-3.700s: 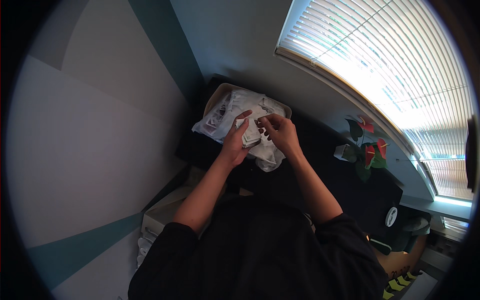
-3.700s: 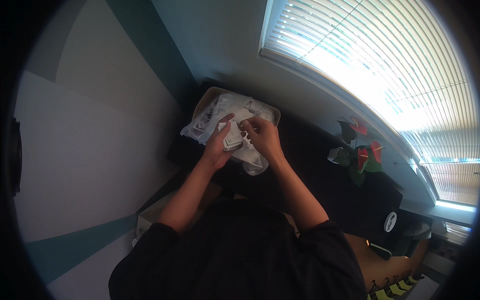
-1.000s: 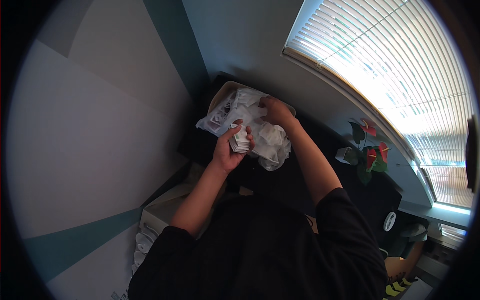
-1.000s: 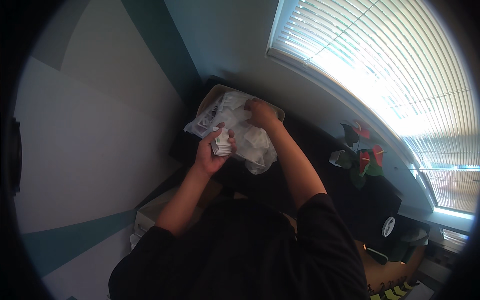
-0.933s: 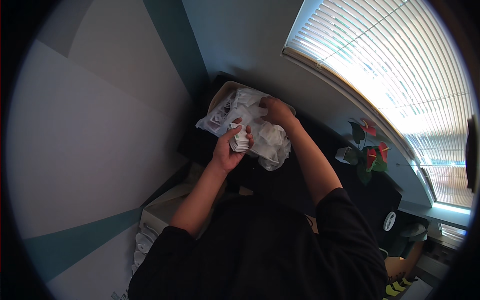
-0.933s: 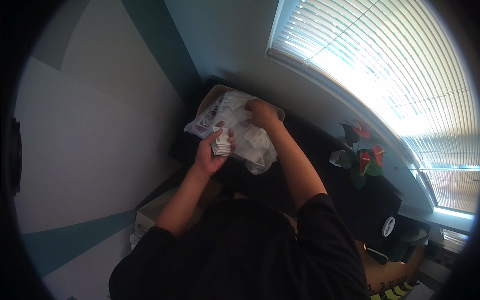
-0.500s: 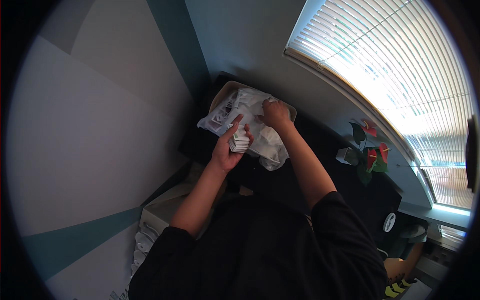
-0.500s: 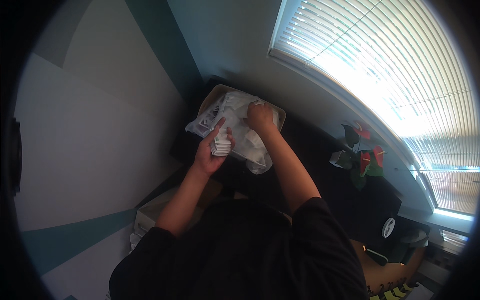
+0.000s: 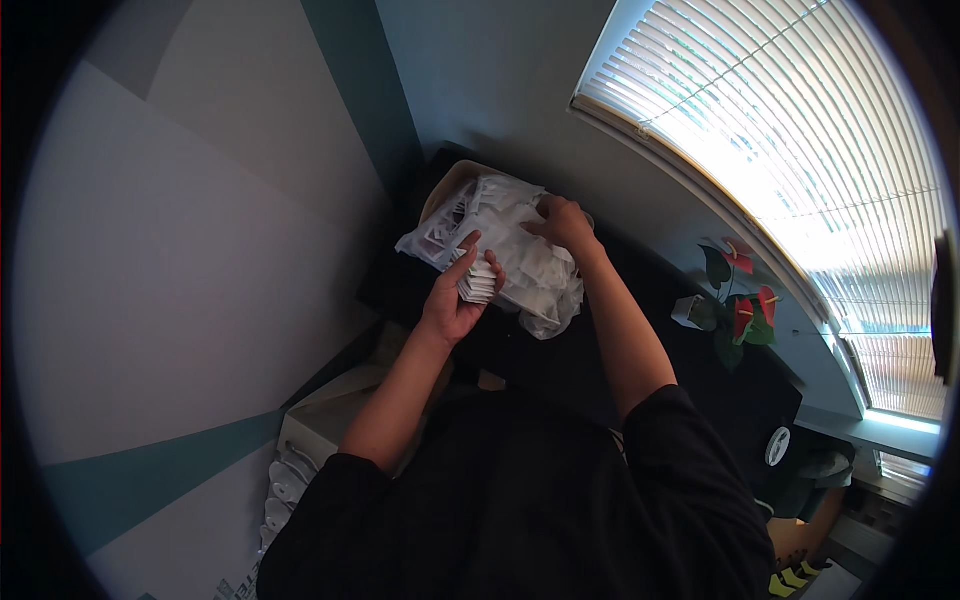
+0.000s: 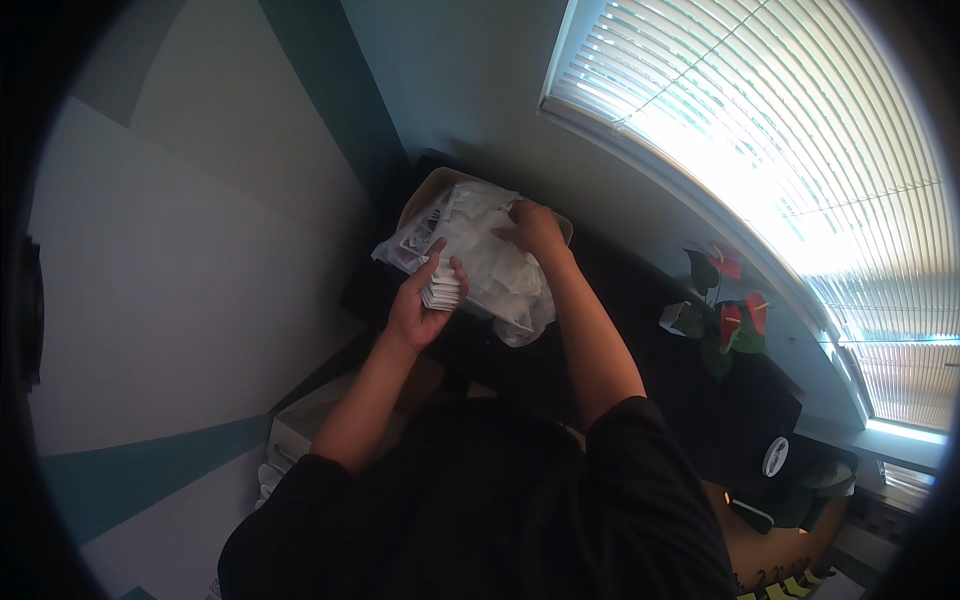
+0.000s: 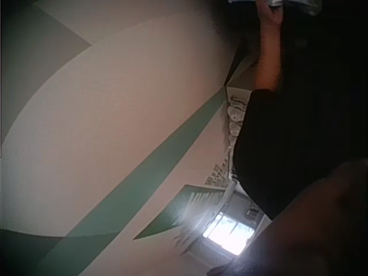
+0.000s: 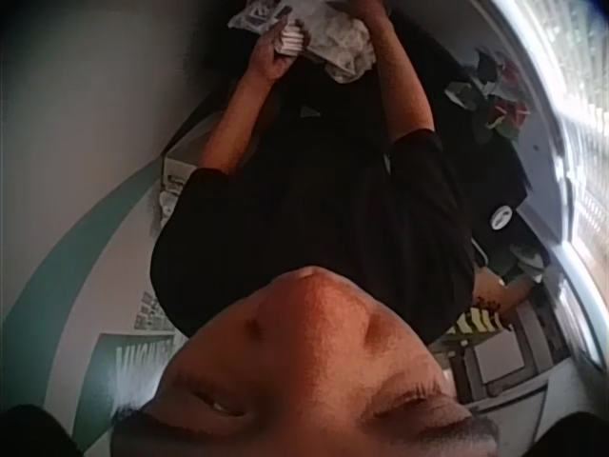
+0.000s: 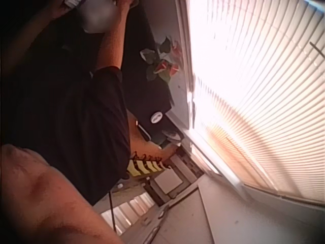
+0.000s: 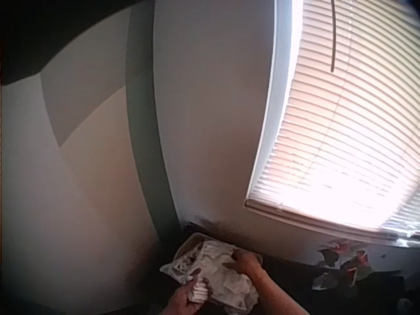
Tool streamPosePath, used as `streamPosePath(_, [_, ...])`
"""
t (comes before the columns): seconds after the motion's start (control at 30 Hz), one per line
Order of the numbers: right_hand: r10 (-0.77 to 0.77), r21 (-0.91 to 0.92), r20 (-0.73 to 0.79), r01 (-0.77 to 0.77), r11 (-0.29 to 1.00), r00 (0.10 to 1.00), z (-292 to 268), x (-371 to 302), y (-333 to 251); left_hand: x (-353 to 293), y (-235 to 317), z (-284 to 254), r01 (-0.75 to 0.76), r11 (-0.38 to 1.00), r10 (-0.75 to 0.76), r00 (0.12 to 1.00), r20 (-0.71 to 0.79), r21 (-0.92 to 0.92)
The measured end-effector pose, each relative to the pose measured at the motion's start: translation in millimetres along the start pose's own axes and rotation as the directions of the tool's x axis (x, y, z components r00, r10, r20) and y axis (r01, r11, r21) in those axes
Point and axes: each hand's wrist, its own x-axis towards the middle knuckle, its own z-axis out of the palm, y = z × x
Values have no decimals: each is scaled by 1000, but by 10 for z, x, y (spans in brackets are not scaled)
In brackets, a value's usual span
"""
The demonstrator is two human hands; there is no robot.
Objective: The person organizes small white and red packets by taking them out of a plastic bag in a box and arranging them into a stack in a wooden tray on a table.
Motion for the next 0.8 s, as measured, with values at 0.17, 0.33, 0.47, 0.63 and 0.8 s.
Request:
streamPosePath(0.17, [-117,144,-235,154,978,965,13,-151,88,45,-48,63,-7,997,6,1000,4,81])
streamPosePath(0.33, [-276,81,-505,364,928,817,-5,-529,-213,73,-59,67,1,997,4,997,-77,75])
streamPosePath(0.47, [7,584,-54,26,811,999,-5,-1232,-604,7,-151,102,-86,988,99,990,-101,124])
streamPosePath(0.63, [35,729,585,-545,414,810,12,-1788,-521,-141,-470,258,-298,880,340,939,-53,369])
streamPosePath(0.8, [-285,753,631,-658,0,722,166,-2017,-417,-512,-748,395,-428,554,492,860,134,714])
